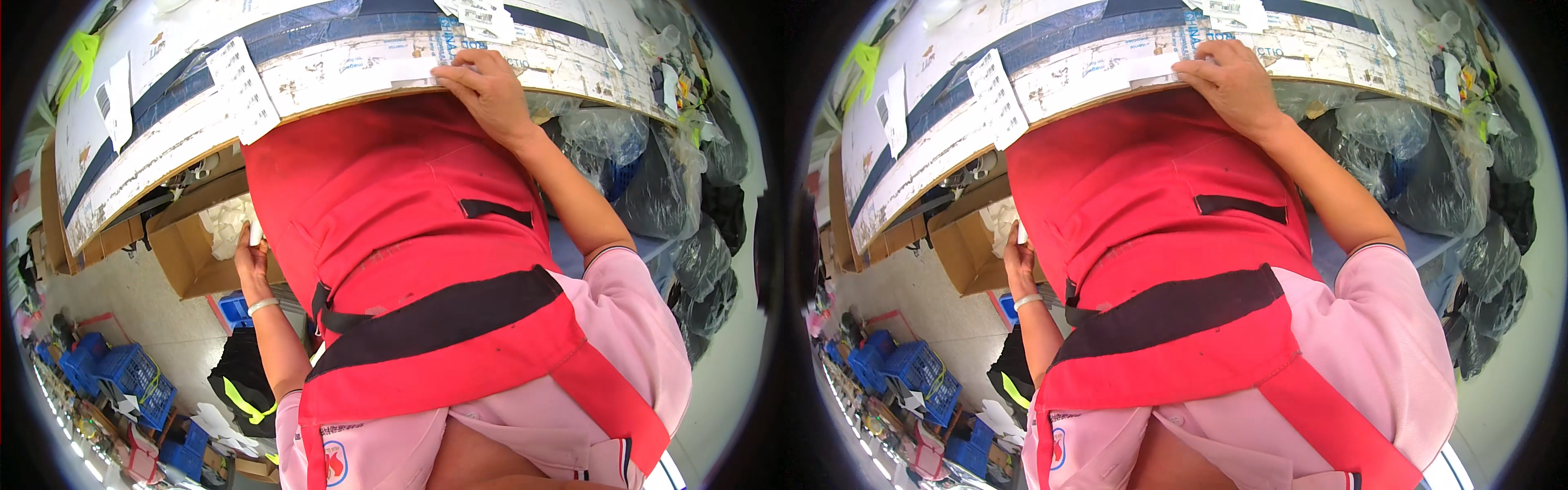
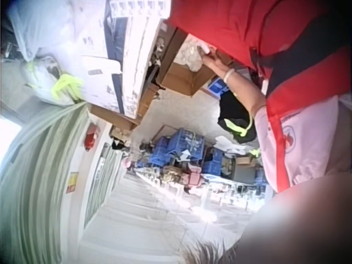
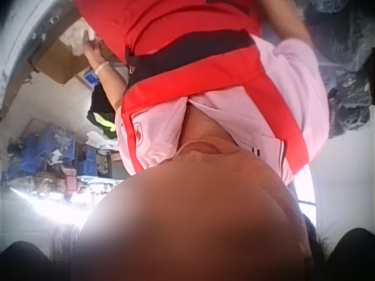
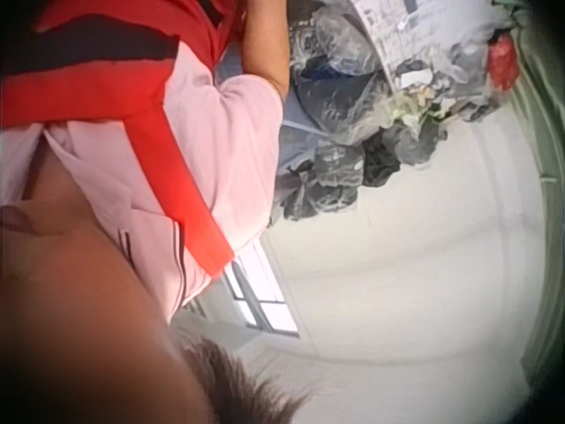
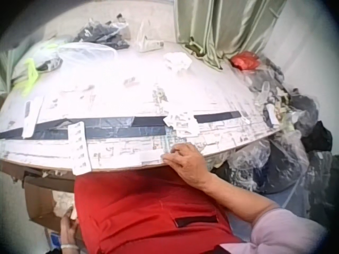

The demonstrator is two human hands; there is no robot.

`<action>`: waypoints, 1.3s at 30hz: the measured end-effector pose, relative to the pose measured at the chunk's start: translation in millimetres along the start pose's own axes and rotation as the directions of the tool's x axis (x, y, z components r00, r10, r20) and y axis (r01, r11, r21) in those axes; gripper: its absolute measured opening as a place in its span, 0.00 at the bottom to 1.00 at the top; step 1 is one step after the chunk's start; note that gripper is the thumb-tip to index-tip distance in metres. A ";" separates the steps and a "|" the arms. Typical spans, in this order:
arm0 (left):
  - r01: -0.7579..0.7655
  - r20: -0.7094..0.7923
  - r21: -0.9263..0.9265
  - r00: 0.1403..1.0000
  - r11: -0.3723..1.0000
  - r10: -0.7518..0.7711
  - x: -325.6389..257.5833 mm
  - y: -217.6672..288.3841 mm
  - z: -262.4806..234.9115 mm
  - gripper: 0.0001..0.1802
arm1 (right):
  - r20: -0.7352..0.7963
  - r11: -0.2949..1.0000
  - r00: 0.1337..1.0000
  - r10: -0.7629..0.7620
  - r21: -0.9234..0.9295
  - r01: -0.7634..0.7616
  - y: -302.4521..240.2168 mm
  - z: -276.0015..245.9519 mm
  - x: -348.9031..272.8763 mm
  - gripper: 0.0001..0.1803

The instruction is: Sorting and inspecting small garment tags or labels on a workbench.

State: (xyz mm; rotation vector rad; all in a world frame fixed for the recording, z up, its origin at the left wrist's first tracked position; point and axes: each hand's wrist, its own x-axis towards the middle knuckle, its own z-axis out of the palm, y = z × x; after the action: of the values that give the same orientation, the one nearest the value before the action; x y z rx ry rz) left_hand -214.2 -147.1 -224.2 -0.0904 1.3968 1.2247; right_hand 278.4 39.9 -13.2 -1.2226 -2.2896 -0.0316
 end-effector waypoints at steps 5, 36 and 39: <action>0.072 -0.159 0.075 0.985 0.995 -0.059 11.3 -4.1 -69.8 0.19 | 0.028 0.996 0.996 0.087 0.013 -0.087 2.8 -12.4 -11.6 0.09; -0.549 0.319 0.321 0.830 0.772 0.458 -124.0 68.5 184.3 0.09 | -0.032 0.897 0.930 -0.367 0.252 0.363 -142.8 95.6 101.1 0.08; -0.525 0.334 0.274 0.838 0.806 0.432 -129.5 67.5 189.1 0.10 | -0.020 0.865 0.917 -0.399 0.324 0.383 -139.9 95.8 103.4 0.08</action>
State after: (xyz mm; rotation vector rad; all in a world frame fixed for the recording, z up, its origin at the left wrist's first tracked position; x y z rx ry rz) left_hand -95.1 -64.1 -34.5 0.7022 1.4301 1.3111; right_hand 81.0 62.0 -15.2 -0.5866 -2.4286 0.2201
